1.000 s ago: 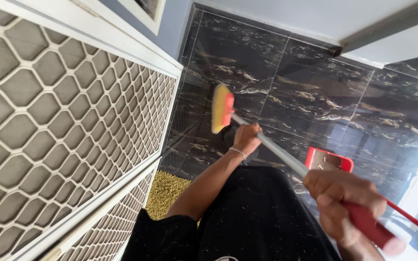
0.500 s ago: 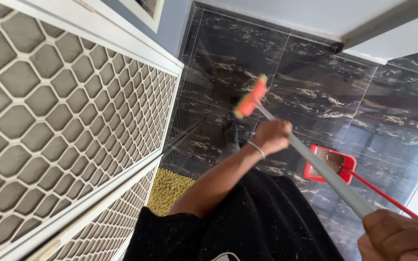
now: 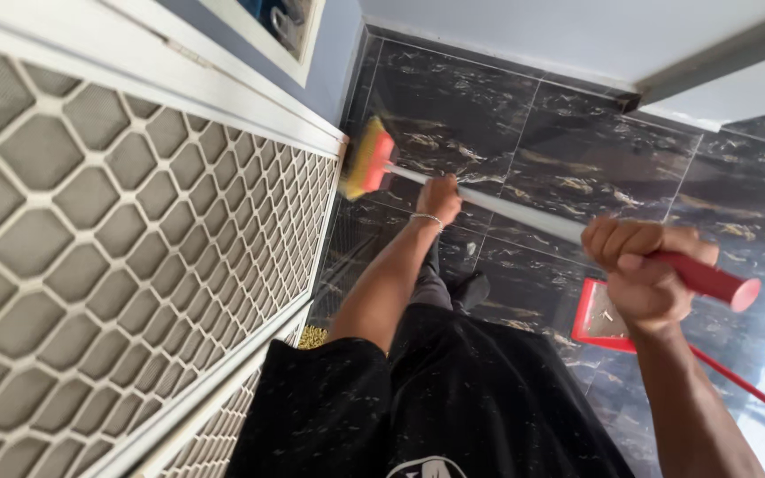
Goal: The person sweeps the tiled floor using a broom and a dustpan, collecting debris into the pan.
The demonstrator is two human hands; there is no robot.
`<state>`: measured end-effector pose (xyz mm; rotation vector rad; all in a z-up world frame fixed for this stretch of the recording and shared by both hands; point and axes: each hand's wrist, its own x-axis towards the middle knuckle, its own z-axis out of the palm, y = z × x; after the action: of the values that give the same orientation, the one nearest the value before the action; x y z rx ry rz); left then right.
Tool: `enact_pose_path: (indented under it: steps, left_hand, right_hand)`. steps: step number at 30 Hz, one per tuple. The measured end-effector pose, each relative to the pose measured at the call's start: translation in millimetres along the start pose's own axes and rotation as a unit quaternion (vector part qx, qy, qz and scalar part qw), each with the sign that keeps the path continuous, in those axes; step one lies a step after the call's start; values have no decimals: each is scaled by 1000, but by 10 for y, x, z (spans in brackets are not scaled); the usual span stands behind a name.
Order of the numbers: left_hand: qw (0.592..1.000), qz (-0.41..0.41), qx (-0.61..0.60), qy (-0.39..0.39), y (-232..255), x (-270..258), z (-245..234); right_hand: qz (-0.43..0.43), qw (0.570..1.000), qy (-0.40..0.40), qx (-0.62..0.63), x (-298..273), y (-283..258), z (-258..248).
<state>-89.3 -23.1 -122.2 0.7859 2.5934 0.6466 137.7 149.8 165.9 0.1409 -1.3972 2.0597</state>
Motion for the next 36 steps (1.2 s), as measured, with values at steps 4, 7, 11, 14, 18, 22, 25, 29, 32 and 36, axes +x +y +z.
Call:
enact_pose_path:
  steps: [4,7,11,14,18,22,25,29,32,36]
  left_hand:
    - [994,72,22,-74,207,-20,375]
    - [990,97,-63,-79,572,-244,511]
    - [971,138,-139,-136,1004,-475,635]
    - [941,192,-251,-121,1222,-557,665]
    - [932,219,-211,-197,1496,-681,482]
    - [957,216,-116,-156,1658,-609,-53]
    - [972,187,-123,-73,1420,-408,-510]
    - [991,127,-37,5,842,52,-873]
    - [987,109,25,112,398,277,-985]
    - [999,-19,-20,-33,177,242,-992]
  right_hand:
    - [37,995,96,-20,-280,-261,64]
    - [45,987,140,-59,-268,-493,366]
    - [97,949,121,-276,-123,-945,922]
    - [117,878,113,-451,-151,-991,1120]
    - [35,944,156,-287,-371,-949,797]
    - [-17,970,157,-185,-382,-712,644]
    - [-33,977,149,-148,-271,-570,667]
    - [-50,982,138,-117,-70,-268,791]
    - [-57,982,133,-117,1,13,914]
    - [-43,981,128,-137,34,191,1067]
